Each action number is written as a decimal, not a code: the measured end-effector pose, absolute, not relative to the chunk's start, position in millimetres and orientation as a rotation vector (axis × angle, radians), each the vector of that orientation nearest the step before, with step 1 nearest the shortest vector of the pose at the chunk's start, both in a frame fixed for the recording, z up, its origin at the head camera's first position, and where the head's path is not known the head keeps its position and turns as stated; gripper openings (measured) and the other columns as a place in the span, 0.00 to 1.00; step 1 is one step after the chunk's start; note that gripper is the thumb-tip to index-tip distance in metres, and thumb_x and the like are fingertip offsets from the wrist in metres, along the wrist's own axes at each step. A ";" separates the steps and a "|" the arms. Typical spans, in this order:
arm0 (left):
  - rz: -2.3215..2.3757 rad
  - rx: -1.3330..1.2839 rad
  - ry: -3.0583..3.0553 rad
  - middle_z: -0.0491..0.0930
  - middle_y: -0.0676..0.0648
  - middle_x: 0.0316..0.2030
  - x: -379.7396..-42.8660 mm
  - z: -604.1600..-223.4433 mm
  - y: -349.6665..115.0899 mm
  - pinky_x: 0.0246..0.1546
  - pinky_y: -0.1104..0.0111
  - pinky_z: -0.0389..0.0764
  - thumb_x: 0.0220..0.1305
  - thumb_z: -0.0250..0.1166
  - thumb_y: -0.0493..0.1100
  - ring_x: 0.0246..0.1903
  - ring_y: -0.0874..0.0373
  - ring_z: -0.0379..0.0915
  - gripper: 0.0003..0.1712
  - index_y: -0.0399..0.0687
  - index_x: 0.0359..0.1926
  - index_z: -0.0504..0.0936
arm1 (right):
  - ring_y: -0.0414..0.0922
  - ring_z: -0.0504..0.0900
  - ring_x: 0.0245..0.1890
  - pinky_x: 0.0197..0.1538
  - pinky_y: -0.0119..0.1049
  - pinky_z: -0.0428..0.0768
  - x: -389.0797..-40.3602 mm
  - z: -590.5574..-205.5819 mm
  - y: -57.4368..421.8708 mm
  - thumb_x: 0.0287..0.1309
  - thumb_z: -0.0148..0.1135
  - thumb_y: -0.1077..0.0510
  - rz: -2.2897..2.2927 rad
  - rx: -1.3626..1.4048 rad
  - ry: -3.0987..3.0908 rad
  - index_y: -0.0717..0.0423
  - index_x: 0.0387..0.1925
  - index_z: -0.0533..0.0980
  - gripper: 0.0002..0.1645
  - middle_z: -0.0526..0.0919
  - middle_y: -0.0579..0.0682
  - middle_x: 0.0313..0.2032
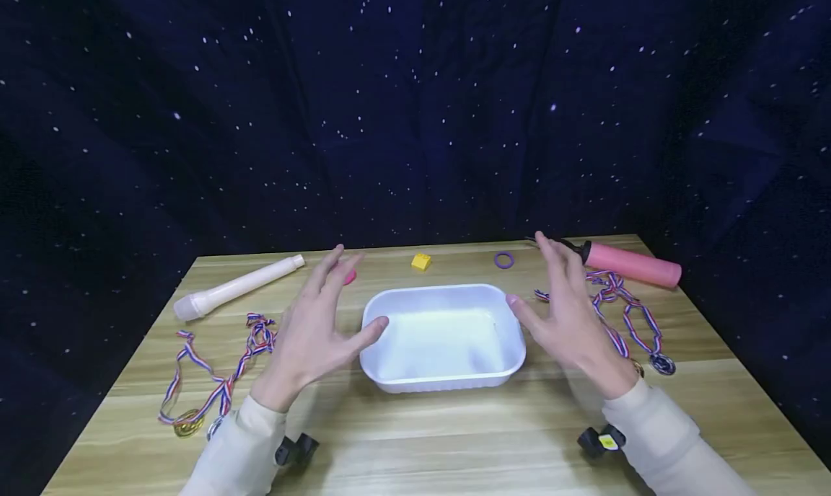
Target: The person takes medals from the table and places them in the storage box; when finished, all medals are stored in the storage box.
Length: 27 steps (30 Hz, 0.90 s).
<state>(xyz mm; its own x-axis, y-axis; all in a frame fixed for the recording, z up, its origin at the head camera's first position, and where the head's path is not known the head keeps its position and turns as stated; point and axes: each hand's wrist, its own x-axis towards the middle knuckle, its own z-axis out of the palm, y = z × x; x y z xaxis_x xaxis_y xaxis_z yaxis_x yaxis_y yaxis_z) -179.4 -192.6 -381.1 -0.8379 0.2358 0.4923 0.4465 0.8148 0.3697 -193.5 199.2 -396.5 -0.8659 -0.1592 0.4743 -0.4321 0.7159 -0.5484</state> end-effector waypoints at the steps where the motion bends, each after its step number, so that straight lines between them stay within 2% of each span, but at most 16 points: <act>1: -0.706 -0.517 -2.560 0.61 0.45 0.86 -178.7 -379.5 -196.1 0.54 0.32 0.87 0.62 0.78 0.68 0.72 0.34 0.76 0.56 0.64 0.86 0.65 | 0.71 0.62 0.80 0.72 0.83 0.68 -193.1 -395.9 200.6 0.73 0.72 0.48 1.004 0.473 -2.502 0.42 0.92 0.46 0.60 0.54 0.67 0.84; 5: -0.794 -0.565 -2.533 0.73 0.48 0.78 -175.3 -377.9 -213.5 0.59 0.37 0.86 0.65 0.78 0.59 0.70 0.39 0.79 0.50 0.63 0.85 0.68 | 0.68 0.65 0.79 0.78 0.70 0.70 -190.7 -395.2 206.8 0.76 0.70 0.58 1.216 0.567 -2.418 0.49 0.90 0.51 0.53 0.61 0.66 0.80; 7: -0.835 -0.574 -2.523 0.76 0.49 0.74 -171.9 -378.7 -224.0 0.62 0.40 0.85 0.66 0.79 0.55 0.69 0.42 0.79 0.49 0.62 0.84 0.69 | 0.66 0.66 0.79 0.82 0.56 0.71 -190.2 -396.5 208.5 0.77 0.68 0.62 1.351 0.616 -2.371 0.53 0.89 0.53 0.50 0.63 0.65 0.80; 9: -0.860 -0.561 -2.519 0.79 0.50 0.73 -166.7 -380.1 -234.8 0.58 0.43 0.86 0.66 0.79 0.52 0.67 0.44 0.80 0.47 0.60 0.83 0.70 | 0.64 0.66 0.80 0.82 0.42 0.71 -189.4 -398.7 210.0 0.78 0.65 0.64 1.472 0.645 -2.330 0.54 0.89 0.54 0.48 0.64 0.64 0.80; 10: -0.874 -0.553 -2.517 0.79 0.50 0.72 -163.9 -380.8 -239.8 0.57 0.43 0.86 0.66 0.79 0.50 0.66 0.45 0.81 0.46 0.58 0.82 0.71 | 0.61 0.67 0.79 0.81 0.37 0.72 -189.1 -400.2 210.7 0.78 0.65 0.65 1.526 0.653 -2.311 0.54 0.88 0.54 0.47 0.64 0.63 0.80; 12: -0.889 -0.540 -2.516 0.80 0.51 0.72 -156.5 -383.0 -249.8 0.57 0.52 0.86 0.66 0.79 0.48 0.65 0.48 0.82 0.45 0.57 0.82 0.72 | 0.54 0.69 0.78 0.78 0.30 0.73 -188.7 -403.6 212.3 0.78 0.63 0.67 1.617 0.667 -2.279 0.54 0.88 0.55 0.45 0.65 0.62 0.81; 16: -0.936 -0.558 -2.493 0.82 0.53 0.71 -139.4 -390.1 -270.0 0.60 0.73 0.81 0.65 0.81 0.42 0.62 0.56 0.82 0.44 0.57 0.80 0.75 | 0.40 0.73 0.74 0.75 0.30 0.77 -186.7 -411.7 213.7 0.78 0.60 0.70 1.727 0.700 -2.235 0.59 0.87 0.56 0.43 0.65 0.61 0.79; 18: -0.979 -0.577 -2.474 0.83 0.54 0.68 -131.3 -394.8 -280.2 0.59 0.81 0.78 0.64 0.81 0.38 0.59 0.60 0.83 0.43 0.56 0.78 0.77 | 0.39 0.74 0.74 0.75 0.30 0.77 -185.0 -415.3 213.5 0.78 0.59 0.72 1.776 0.719 -2.211 0.63 0.86 0.56 0.42 0.65 0.62 0.79; 20: -1.030 -0.574 -2.463 0.85 0.53 0.66 -124.6 -400.8 -289.5 0.58 0.82 0.79 0.62 0.82 0.34 0.56 0.65 0.83 0.42 0.53 0.76 0.80 | 0.42 0.74 0.74 0.76 0.32 0.77 -183.0 -419.5 213.6 0.78 0.58 0.72 1.813 0.730 -2.195 0.64 0.85 0.56 0.41 0.66 0.63 0.79; 24: -1.096 -0.540 -2.469 0.87 0.51 0.62 -112.9 -411.6 -303.8 0.54 0.81 0.82 0.58 0.83 0.30 0.53 0.67 0.84 0.40 0.51 0.71 0.83 | 0.49 0.73 0.77 0.75 0.31 0.77 -177.1 -428.4 214.8 0.81 0.59 0.67 1.889 0.688 -2.216 0.59 0.86 0.57 0.40 0.67 0.58 0.79; 27: -1.108 -0.526 -2.501 0.89 0.52 0.58 -107.7 -419.3 -313.1 0.52 0.78 0.84 0.55 0.86 0.30 0.51 0.64 0.86 0.40 0.53 0.69 0.85 | 0.54 0.72 0.78 0.75 0.31 0.77 -174.7 -436.9 215.6 0.81 0.58 0.66 1.958 0.680 -2.213 0.59 0.86 0.57 0.40 0.68 0.56 0.79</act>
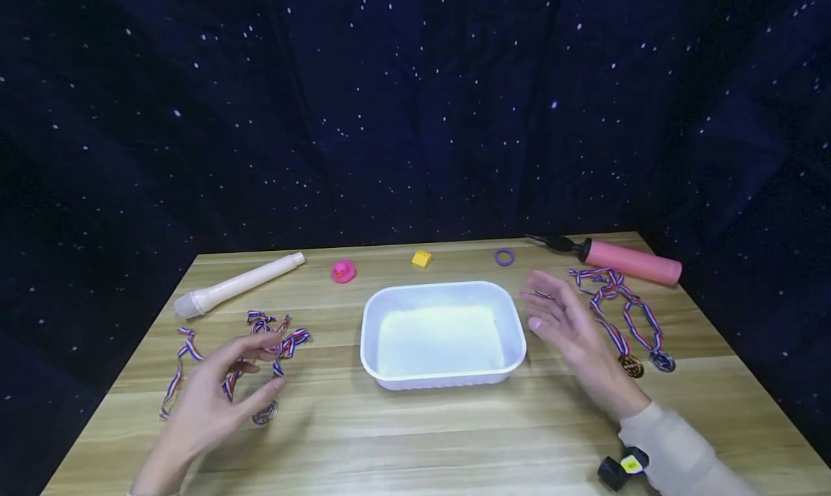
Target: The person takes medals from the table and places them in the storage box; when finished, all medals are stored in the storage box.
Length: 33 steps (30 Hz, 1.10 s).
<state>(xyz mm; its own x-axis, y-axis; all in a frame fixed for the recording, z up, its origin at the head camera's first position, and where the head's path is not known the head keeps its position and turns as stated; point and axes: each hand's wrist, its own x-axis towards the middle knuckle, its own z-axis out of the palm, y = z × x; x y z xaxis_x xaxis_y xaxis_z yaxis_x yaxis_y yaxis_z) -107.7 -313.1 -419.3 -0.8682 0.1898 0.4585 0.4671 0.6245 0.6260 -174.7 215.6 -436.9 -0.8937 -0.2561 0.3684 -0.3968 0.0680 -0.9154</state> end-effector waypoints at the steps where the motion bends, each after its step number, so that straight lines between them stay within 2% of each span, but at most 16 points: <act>1: -1.107 -0.525 -2.516 0.90 0.52 0.56 -105.8 -421.9 -316.5 0.51 0.78 0.84 0.54 0.87 0.31 0.50 0.63 0.87 0.41 0.54 0.68 0.85 | 0.55 0.72 0.78 0.75 0.32 0.78 -174.7 -440.5 215.4 0.81 0.58 0.66 1.978 0.697 -2.203 0.61 0.86 0.56 0.40 0.68 0.57 0.79; 6: -1.013 -0.514 -2.609 0.91 0.55 0.49 -99.5 -431.6 -330.5 0.52 0.79 0.83 0.52 0.90 0.38 0.45 0.59 0.88 0.40 0.63 0.65 0.87 | 0.56 0.73 0.78 0.78 0.37 0.76 -177.6 -456.6 214.7 0.78 0.53 0.72 2.053 0.850 -2.121 0.70 0.85 0.52 0.40 0.67 0.62 0.78; 13: -0.915 -0.659 -2.658 0.89 0.58 0.49 -101.1 -441.1 -339.2 0.46 0.78 0.85 0.51 0.91 0.42 0.42 0.61 0.85 0.32 0.60 0.58 0.90 | 0.57 0.73 0.77 0.79 0.36 0.75 -178.2 -470.8 216.1 0.76 0.53 0.74 2.082 0.908 -2.091 0.73 0.84 0.52 0.41 0.61 0.77 0.78; 20: -0.820 -0.721 -2.703 0.87 0.62 0.49 -101.7 -445.6 -341.3 0.47 0.81 0.83 0.48 0.93 0.45 0.43 0.66 0.83 0.33 0.64 0.56 0.91 | 0.56 0.74 0.77 0.77 0.35 0.76 -180.0 -475.6 217.2 0.77 0.54 0.72 2.045 0.907 -2.123 0.69 0.85 0.53 0.41 0.63 0.74 0.78; 27: -0.930 -0.611 -2.813 0.87 0.47 0.57 -100.4 -449.7 -343.9 0.45 0.73 0.91 0.49 0.91 0.41 0.43 0.67 0.88 0.28 0.54 0.52 0.93 | 0.53 0.74 0.77 0.77 0.34 0.76 -180.8 -479.3 217.0 0.76 0.57 0.73 2.052 0.911 -2.160 0.69 0.84 0.55 0.41 0.63 0.73 0.79; 33: -1.066 -0.548 -2.813 0.87 0.49 0.52 -101.5 -451.7 -341.9 0.44 0.72 0.92 0.51 0.90 0.41 0.42 0.65 0.90 0.21 0.52 0.47 0.94 | 0.54 0.75 0.75 0.76 0.32 0.76 -184.6 -483.1 216.1 0.73 0.64 0.73 2.029 0.911 -2.210 0.67 0.83 0.58 0.44 0.65 0.69 0.79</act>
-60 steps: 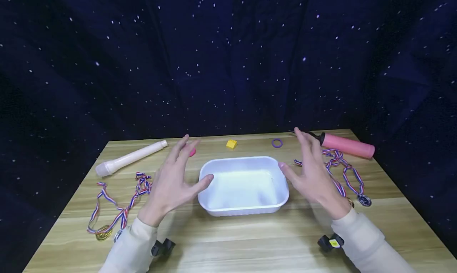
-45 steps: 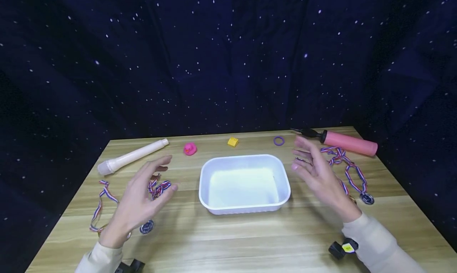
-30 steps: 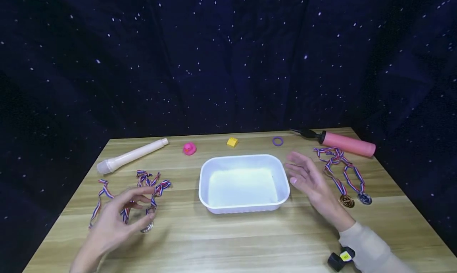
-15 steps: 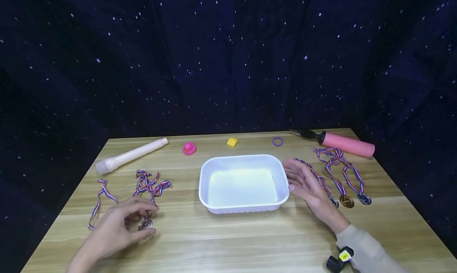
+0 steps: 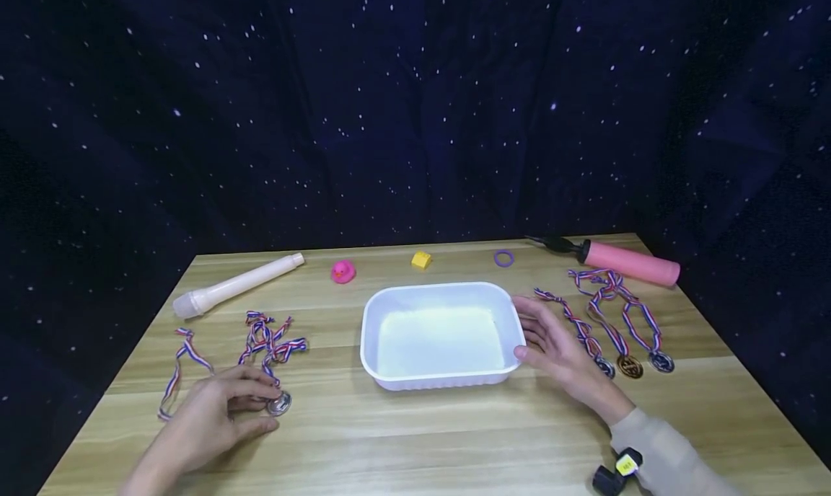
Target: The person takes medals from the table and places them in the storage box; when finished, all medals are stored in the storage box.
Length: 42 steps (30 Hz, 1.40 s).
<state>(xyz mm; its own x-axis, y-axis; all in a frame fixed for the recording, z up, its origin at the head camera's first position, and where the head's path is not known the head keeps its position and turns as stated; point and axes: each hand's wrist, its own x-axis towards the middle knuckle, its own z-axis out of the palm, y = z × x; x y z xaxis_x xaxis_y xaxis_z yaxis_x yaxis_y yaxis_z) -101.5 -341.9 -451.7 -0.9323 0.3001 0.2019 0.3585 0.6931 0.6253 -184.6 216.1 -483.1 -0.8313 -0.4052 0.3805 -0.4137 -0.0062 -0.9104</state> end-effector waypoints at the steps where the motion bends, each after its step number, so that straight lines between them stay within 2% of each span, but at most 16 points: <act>1: -1.057 -0.558 -2.797 0.87 0.50 0.51 -101.5 -452.4 -341.0 0.43 0.72 0.92 0.51 0.90 0.40 0.41 0.66 0.90 0.20 0.53 0.45 0.94 | 0.53 0.75 0.75 0.77 0.32 0.76 -184.6 -483.6 216.0 0.72 0.65 0.73 2.015 0.902 -2.227 0.66 0.84 0.58 0.45 0.65 0.68 0.79; 4: -1.035 -0.574 -2.760 0.87 0.52 0.47 -101.7 -453.8 -338.6 0.42 0.73 0.91 0.51 0.90 0.38 0.39 0.66 0.89 0.17 0.56 0.41 0.94 | 0.51 0.75 0.75 0.77 0.31 0.75 -184.2 -484.1 214.9 0.71 0.69 0.71 1.983 0.857 -2.279 0.60 0.85 0.60 0.47 0.66 0.62 0.80; 7: -1.040 -0.534 -2.769 0.86 0.51 0.48 -102.2 -454.0 -337.3 0.41 0.73 0.92 0.51 0.89 0.36 0.38 0.67 0.88 0.18 0.54 0.42 0.93 | 0.49 0.75 0.75 0.77 0.30 0.74 -183.4 -483.9 214.5 0.71 0.70 0.70 1.959 0.832 -2.309 0.58 0.85 0.60 0.48 0.66 0.60 0.81; 11: -1.072 -0.478 -2.801 0.85 0.47 0.51 -102.8 -453.4 -336.2 0.43 0.72 0.92 0.51 0.90 0.38 0.40 0.67 0.90 0.19 0.50 0.45 0.94 | 0.50 0.75 0.75 0.76 0.29 0.75 -181.8 -482.7 215.6 0.73 0.68 0.69 1.959 0.828 -2.309 0.58 0.85 0.60 0.46 0.66 0.60 0.81; 17: -1.068 -0.511 -2.804 0.85 0.47 0.51 -103.4 -455.9 -335.9 0.44 0.74 0.91 0.50 0.90 0.38 0.40 0.68 0.88 0.20 0.50 0.44 0.93 | 0.53 0.75 0.75 0.76 0.31 0.75 -179.8 -482.1 216.4 0.73 0.67 0.70 1.977 0.846 -2.302 0.58 0.85 0.59 0.46 0.67 0.59 0.80; 21: -0.971 -0.542 -2.788 0.86 0.55 0.46 -104.9 -457.4 -334.5 0.40 0.75 0.89 0.49 0.91 0.38 0.38 0.70 0.84 0.21 0.57 0.41 0.91 | 0.56 0.75 0.75 0.76 0.31 0.75 -180.0 -482.4 216.6 0.73 0.67 0.69 1.980 0.846 -2.302 0.58 0.85 0.59 0.46 0.67 0.60 0.81; 24: -0.937 -0.511 -2.804 0.86 0.60 0.42 -106.6 -456.1 -332.7 0.37 0.74 0.88 0.49 0.91 0.37 0.36 0.69 0.81 0.23 0.56 0.43 0.91 | 0.58 0.75 0.74 0.76 0.31 0.76 -181.7 -483.0 217.1 0.74 0.65 0.69 1.977 0.851 -2.297 0.59 0.85 0.60 0.44 0.66 0.61 0.81; 28: -0.913 -0.417 -2.847 0.86 0.57 0.43 -107.8 -452.7 -332.4 0.36 0.72 0.90 0.46 0.92 0.41 0.35 0.69 0.82 0.26 0.52 0.47 0.92 | 0.59 0.76 0.72 0.75 0.31 0.77 -184.3 -483.0 218.1 0.75 0.64 0.69 1.967 0.868 -2.285 0.61 0.85 0.60 0.43 0.66 0.64 0.80; 31: -0.877 -0.393 -2.856 0.86 0.55 0.44 -107.5 -451.4 -333.2 0.37 0.71 0.90 0.44 0.93 0.44 0.35 0.69 0.83 0.25 0.55 0.45 0.93 | 0.59 0.77 0.71 0.75 0.31 0.77 -184.9 -482.3 218.1 0.76 0.63 0.70 1.968 0.872 -2.280 0.63 0.84 0.60 0.41 0.66 0.65 0.79; 38: -0.868 -0.429 -2.860 0.85 0.63 0.34 -107.3 -451.3 -333.4 0.35 0.72 0.88 0.46 0.92 0.44 0.33 0.70 0.81 0.23 0.61 0.43 0.92 | 0.59 0.77 0.71 0.73 0.32 0.79 -184.3 -481.7 218.4 0.77 0.61 0.69 1.979 0.859 -2.283 0.63 0.84 0.60 0.40 0.67 0.65 0.79; 42: -0.876 -0.467 -2.829 0.84 0.63 0.35 -108.1 -451.4 -332.4 0.35 0.72 0.87 0.44 0.93 0.42 0.35 0.69 0.80 0.27 0.60 0.45 0.90 | 0.57 0.78 0.70 0.73 0.32 0.80 -184.3 -482.0 218.8 0.77 0.61 0.69 1.992 0.865 -2.274 0.63 0.84 0.60 0.40 0.67 0.65 0.78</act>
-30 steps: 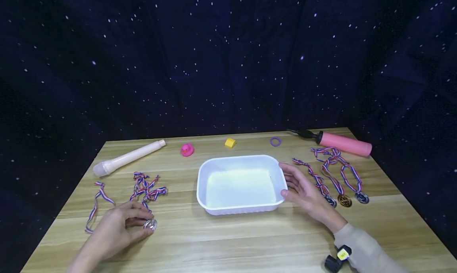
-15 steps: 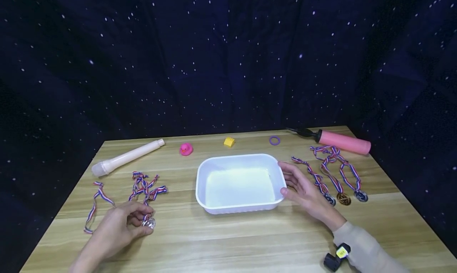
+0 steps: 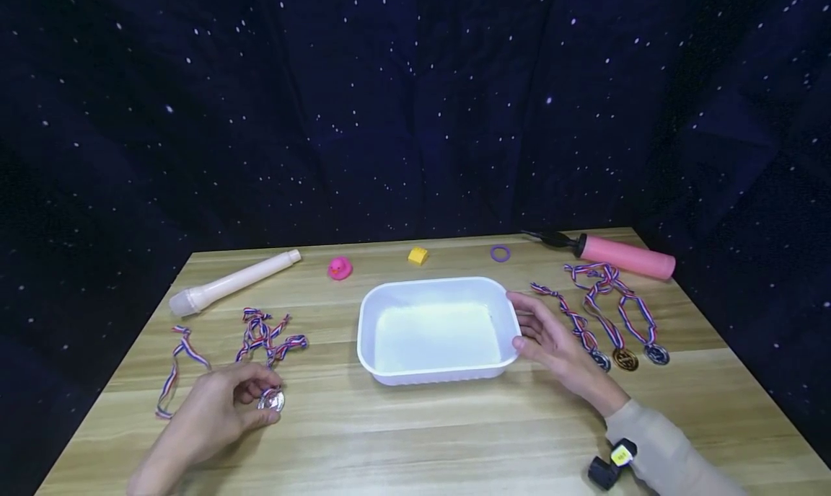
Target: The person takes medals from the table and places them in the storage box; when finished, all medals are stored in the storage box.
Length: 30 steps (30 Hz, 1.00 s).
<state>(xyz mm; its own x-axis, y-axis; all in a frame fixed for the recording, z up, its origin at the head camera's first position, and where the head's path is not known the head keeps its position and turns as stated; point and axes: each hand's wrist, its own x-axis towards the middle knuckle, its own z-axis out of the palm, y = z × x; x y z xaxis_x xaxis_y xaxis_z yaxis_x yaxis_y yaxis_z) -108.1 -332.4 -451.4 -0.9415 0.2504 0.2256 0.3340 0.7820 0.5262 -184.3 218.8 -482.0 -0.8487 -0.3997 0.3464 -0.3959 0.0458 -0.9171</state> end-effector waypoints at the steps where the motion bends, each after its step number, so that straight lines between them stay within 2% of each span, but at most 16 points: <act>1: -0.904 -0.471 -2.820 0.84 0.62 0.36 -108.5 -451.2 -332.0 0.35 0.71 0.88 0.43 0.93 0.41 0.35 0.68 0.80 0.29 0.58 0.46 0.89 | 0.56 0.78 0.70 0.72 0.32 0.80 -184.2 -482.1 219.0 0.77 0.60 0.69 -1.993 -0.867 2.261 0.64 0.84 0.59 0.40 0.67 0.65 0.78; 5: -1.004 -0.488 -2.774 0.84 0.56 0.37 -109.3 -450.5 -329.8 0.35 0.71 0.90 0.40 0.93 0.33 0.35 0.66 0.82 0.36 0.52 0.49 0.82 | 0.53 0.79 0.69 0.71 0.33 0.81 -184.6 -482.4 219.2 0.78 0.59 0.70 -2.007 -0.871 2.242 0.64 0.84 0.59 0.40 0.68 0.66 0.77; 8: -1.046 -0.529 -2.742 0.84 0.53 0.38 -108.1 -450.7 -328.4 0.35 0.71 0.92 0.40 0.91 0.29 0.35 0.65 0.84 0.36 0.52 0.45 0.80 | 0.53 0.79 0.68 0.70 0.32 0.82 -184.6 -482.2 219.1 0.78 0.59 0.70 -2.009 -0.876 2.241 0.65 0.84 0.59 0.39 0.68 0.66 0.77; 11: -1.065 -0.564 -2.726 0.86 0.54 0.41 -106.3 -451.6 -327.9 0.37 0.71 0.92 0.44 0.89 0.26 0.35 0.65 0.85 0.30 0.54 0.43 0.85 | 0.53 0.79 0.68 0.70 0.32 0.81 -184.1 -481.7 219.1 0.78 0.59 0.70 -2.003 -0.876 2.248 0.65 0.84 0.59 0.39 0.68 0.66 0.78; 16: -1.068 -0.570 -2.724 0.89 0.54 0.47 -104.9 -452.1 -328.3 0.40 0.74 0.91 0.49 0.88 0.28 0.37 0.67 0.87 0.27 0.55 0.49 0.94 | 0.55 0.79 0.68 0.70 0.32 0.82 -184.1 -481.1 218.5 0.77 0.59 0.70 -2.004 -0.884 2.249 0.65 0.84 0.59 0.39 0.68 0.67 0.77; 21: -1.155 -0.543 -2.703 0.90 0.50 0.50 -104.9 -451.1 -326.3 0.41 0.75 0.91 0.50 0.87 0.29 0.37 0.65 0.88 0.27 0.50 0.52 0.94 | 0.53 0.79 0.68 0.69 0.32 0.82 -184.1 -480.4 218.4 0.77 0.60 0.70 -2.003 -0.871 2.248 0.65 0.84 0.59 0.40 0.68 0.67 0.77; 30: -1.288 -0.475 -2.620 0.91 0.44 0.51 -108.3 -437.7 -312.1 0.43 0.74 0.91 0.50 0.85 0.25 0.37 0.62 0.89 0.29 0.43 0.56 0.93 | 0.51 0.79 0.68 0.69 0.32 0.82 -184.9 -481.6 219.5 0.77 0.63 0.69 -1.988 -0.839 2.258 0.61 0.85 0.60 0.41 0.68 0.64 0.78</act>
